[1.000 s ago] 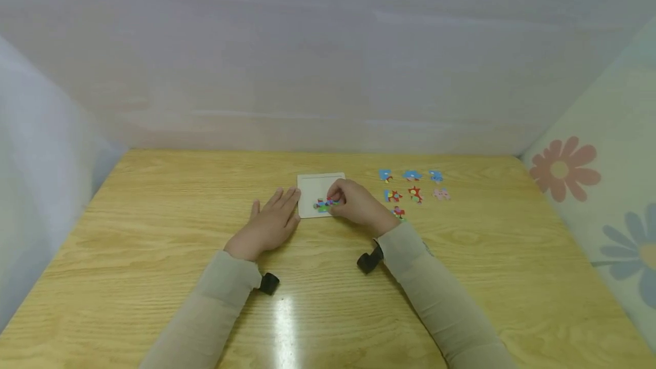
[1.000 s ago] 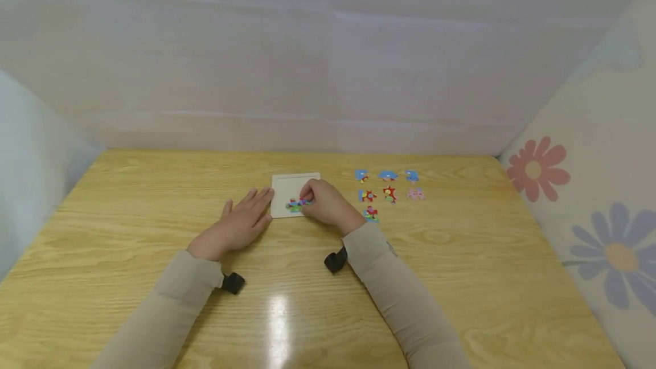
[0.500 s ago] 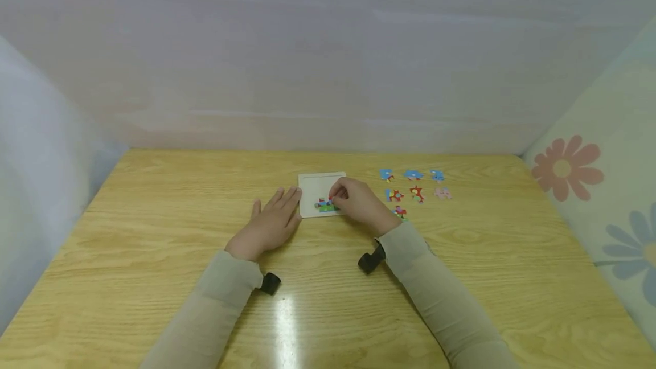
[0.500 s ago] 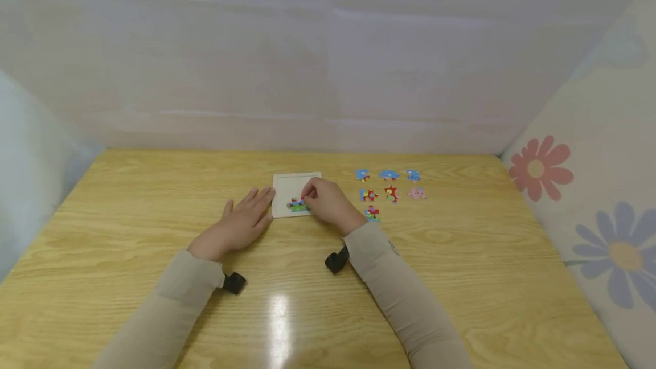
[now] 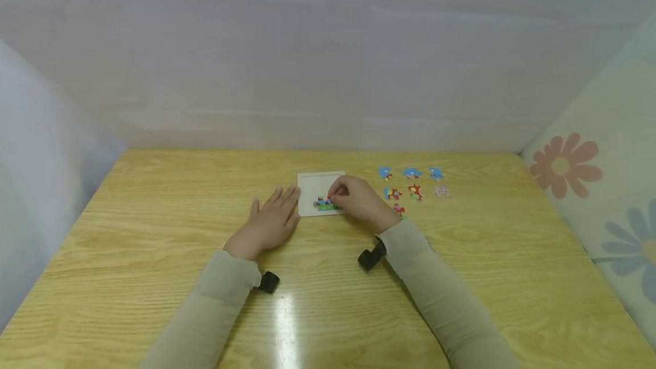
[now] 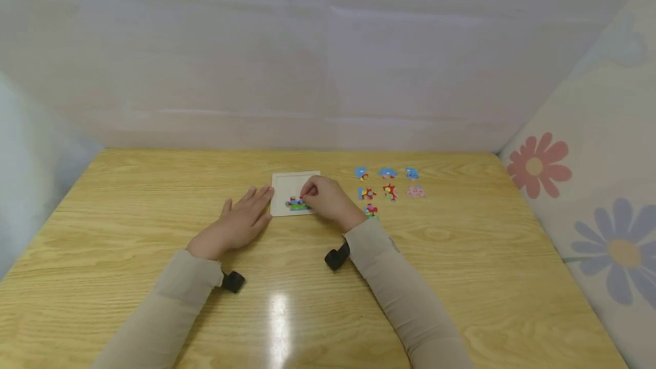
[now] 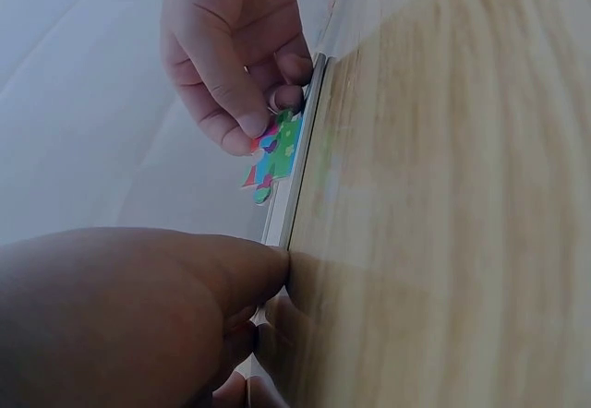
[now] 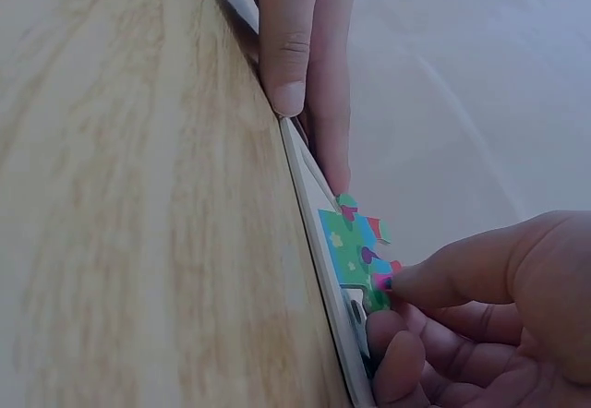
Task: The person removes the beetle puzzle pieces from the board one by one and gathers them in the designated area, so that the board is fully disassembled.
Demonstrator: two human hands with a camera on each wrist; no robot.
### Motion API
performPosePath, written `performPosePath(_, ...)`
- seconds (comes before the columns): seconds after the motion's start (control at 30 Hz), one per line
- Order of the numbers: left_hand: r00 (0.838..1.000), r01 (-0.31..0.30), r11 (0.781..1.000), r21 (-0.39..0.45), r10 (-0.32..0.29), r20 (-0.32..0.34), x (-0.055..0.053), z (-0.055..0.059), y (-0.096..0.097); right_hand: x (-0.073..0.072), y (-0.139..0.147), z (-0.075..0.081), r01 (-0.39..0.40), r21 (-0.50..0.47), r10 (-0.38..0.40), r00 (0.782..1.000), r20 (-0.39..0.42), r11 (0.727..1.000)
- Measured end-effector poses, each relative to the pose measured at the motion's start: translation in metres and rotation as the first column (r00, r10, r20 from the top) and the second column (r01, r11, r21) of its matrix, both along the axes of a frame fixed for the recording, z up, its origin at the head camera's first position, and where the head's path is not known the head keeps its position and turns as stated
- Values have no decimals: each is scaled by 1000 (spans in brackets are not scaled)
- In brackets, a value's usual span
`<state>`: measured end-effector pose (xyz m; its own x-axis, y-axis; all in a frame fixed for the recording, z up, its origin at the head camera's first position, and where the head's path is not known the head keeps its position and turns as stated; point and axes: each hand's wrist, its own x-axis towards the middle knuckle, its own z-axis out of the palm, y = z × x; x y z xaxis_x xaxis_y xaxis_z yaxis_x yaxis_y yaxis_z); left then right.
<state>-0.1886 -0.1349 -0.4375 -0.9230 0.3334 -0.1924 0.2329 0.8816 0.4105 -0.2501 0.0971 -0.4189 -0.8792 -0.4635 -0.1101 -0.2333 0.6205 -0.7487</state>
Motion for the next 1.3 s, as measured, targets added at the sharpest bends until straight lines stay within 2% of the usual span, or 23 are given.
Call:
performPosePath(0.33,1000,6,1000,5,-6,-6,0,1,0,-3,5,3,13,-34,-13,1000,18,999)
performPosePath(0.53,1000,18,1000,-2,-18,4,1,0,2,-2,15,6,9,-126,0,998,68,992)
performPosePath(0.77,1000,4,1000,-3,-4,3,1,-1,0,-4,32,9,-1,-109,3,1000,20,994)
performPosePath(0.97,1000,8,1000,8,-8,12,2,1,-1,-3,48,12,-9,-145,14,999,32,989)
performPosePath(1.3,1000,23,1000,7,-23,12,2,0,-1,4,85,23,-27,-109,27,1000,2,994)
